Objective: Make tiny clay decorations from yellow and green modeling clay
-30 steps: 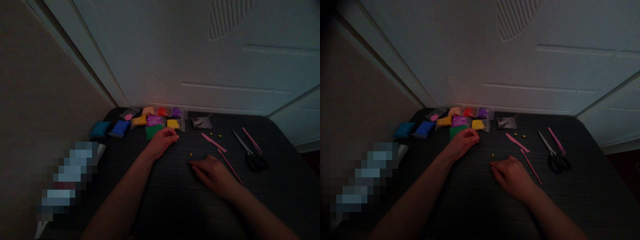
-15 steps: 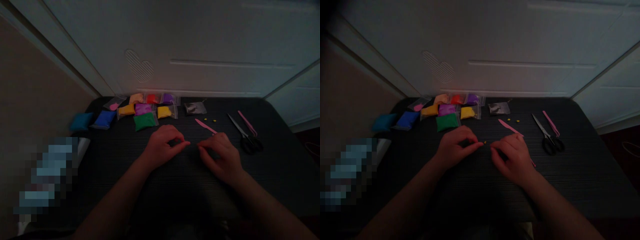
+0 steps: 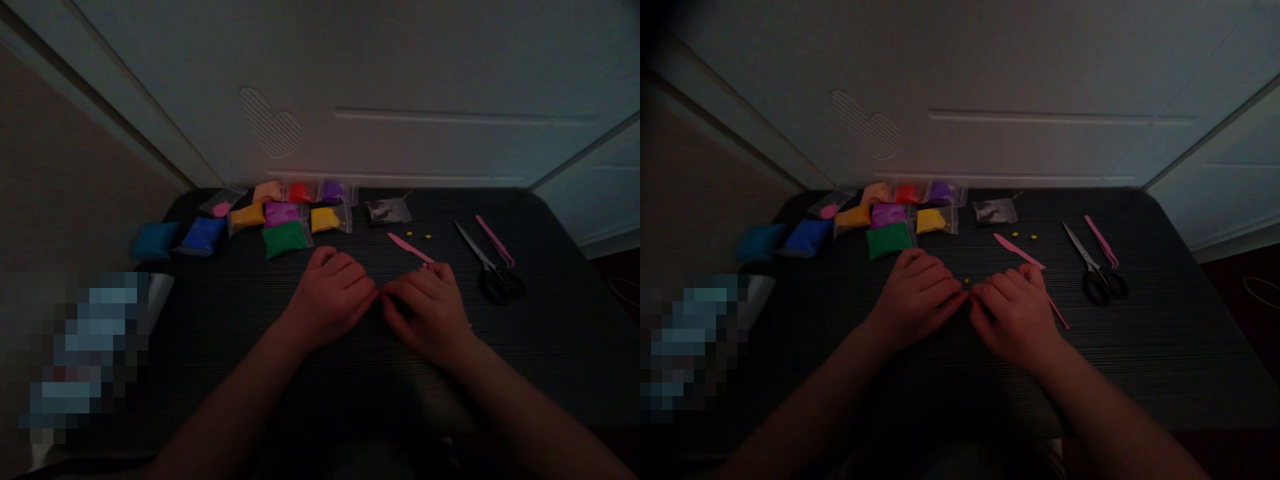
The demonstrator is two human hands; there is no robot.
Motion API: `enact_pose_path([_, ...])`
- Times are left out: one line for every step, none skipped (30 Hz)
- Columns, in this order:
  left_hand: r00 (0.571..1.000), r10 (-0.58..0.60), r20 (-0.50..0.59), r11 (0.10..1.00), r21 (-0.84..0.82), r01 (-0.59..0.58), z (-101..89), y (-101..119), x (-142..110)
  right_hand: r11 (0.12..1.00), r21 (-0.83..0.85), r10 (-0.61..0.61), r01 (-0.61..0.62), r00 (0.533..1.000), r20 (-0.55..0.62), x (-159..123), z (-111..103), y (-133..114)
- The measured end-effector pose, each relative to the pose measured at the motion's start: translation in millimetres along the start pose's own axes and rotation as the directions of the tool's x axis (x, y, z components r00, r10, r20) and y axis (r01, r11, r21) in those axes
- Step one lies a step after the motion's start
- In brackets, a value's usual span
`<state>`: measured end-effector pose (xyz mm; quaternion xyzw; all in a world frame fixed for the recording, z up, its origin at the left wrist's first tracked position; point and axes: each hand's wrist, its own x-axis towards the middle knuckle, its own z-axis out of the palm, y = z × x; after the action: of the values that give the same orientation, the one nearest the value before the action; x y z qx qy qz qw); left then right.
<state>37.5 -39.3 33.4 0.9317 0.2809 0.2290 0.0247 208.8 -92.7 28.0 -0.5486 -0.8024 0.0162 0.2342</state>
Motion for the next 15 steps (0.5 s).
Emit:
enact_pose_path([1.0,-0.003,0.012,1.0,0.0,0.003,-0.3,0.1,-0.1,1.0,-0.004,0.003,-0.003,1.0,0.015,0.4,0.2,0.0])
enact_pose_path([1.0,-0.006,0.027,1.0,-0.003,0.007,-0.8,0.1,-0.1,1.0,-0.01,0.004,-0.004,1.0,0.03,0.9,0.4,-0.1])
enact_pose_path([0.999,-0.012,0.044,1.0,-0.008,0.013,-1.2,0.0,0.1,1.0,-0.018,0.003,-0.003,0.999,0.046,1.2,0.6,-0.3])
enact_pose_path([0.998,-0.021,0.064,1.0,-0.015,0.022,-1.8,-0.2,0.5,1.0,-0.026,0.002,0.0,0.998,0.065,1.4,0.8,-0.7])
enact_pose_path([0.995,-0.035,0.089,0.999,-0.025,0.037,-2.4,-0.6,1.0,0.999,-0.032,0.001,0.002,0.996,0.086,1.5,1.1,-1.1])
enact_pose_path([0.991,-0.053,0.119,0.998,-0.037,0.057,-3.0,-1.1,1.6,0.999,-0.034,-0.002,0.006,0.994,0.108,1.5,1.3,-1.6])
enact_pose_path([0.986,-0.074,0.151,0.995,-0.052,0.082,-3.7,-1.7,2.2,1.0,-0.028,-0.008,0.011,0.991,0.134,1.4,1.7,-2.0])
enact_pose_path([0.979,-0.093,0.182,0.991,-0.073,0.108,-4.3,-2.5,2.6,1.0,-0.013,-0.016,0.018,0.987,0.162,1.3,2.0,-2.5])
enact_pose_path([0.971,-0.108,0.214,0.986,-0.099,0.131,-4.9,-3.4,2.9,1.0,0.01,-0.024,0.023,0.981,0.19,1.1,2.2,-2.9])
enact_pose_path([0.964,-0.116,0.241,0.98,-0.129,0.15,-5.5,-4.2,3.0,0.999,0.037,-0.034,0.026,0.976,0.216,1.0,2.4,-3.4])
enact_pose_path([0.957,-0.119,0.263,0.973,-0.16,0.165,-5.9,-4.9,2.9,0.997,0.066,-0.042,0.026,0.97,0.24,1.0,2.3,-3.8])
enact_pose_path([0.952,-0.115,0.284,0.966,-0.193,0.174,-6.2,-5.4,2.7,0.995,0.095,-0.049,0.025,0.963,0.265,1.0,2.1,-4.2])
enact_pose_path([0.947,-0.108,0.304,0.958,-0.224,0.181,-6.3,-5.6,2.2,0.992,0.123,-0.058,0.024,0.956,0.287,1.2,1.6,-4.8])
enact_pose_path([0.941,-0.099,0.324,0.95,-0.252,0.186,-6.3,-5.5,1.7,0.989,0.148,-0.07,0.024,0.948,0.31,1.4,0.9,-5.3])
enact_pose_path([0.935,-0.092,0.342,0.941,-0.277,0.194,-6.1,-5.1,1.1,0.985,0.17,-0.084,0.028,0.939,0.333,1.6,0.3,-6.0])
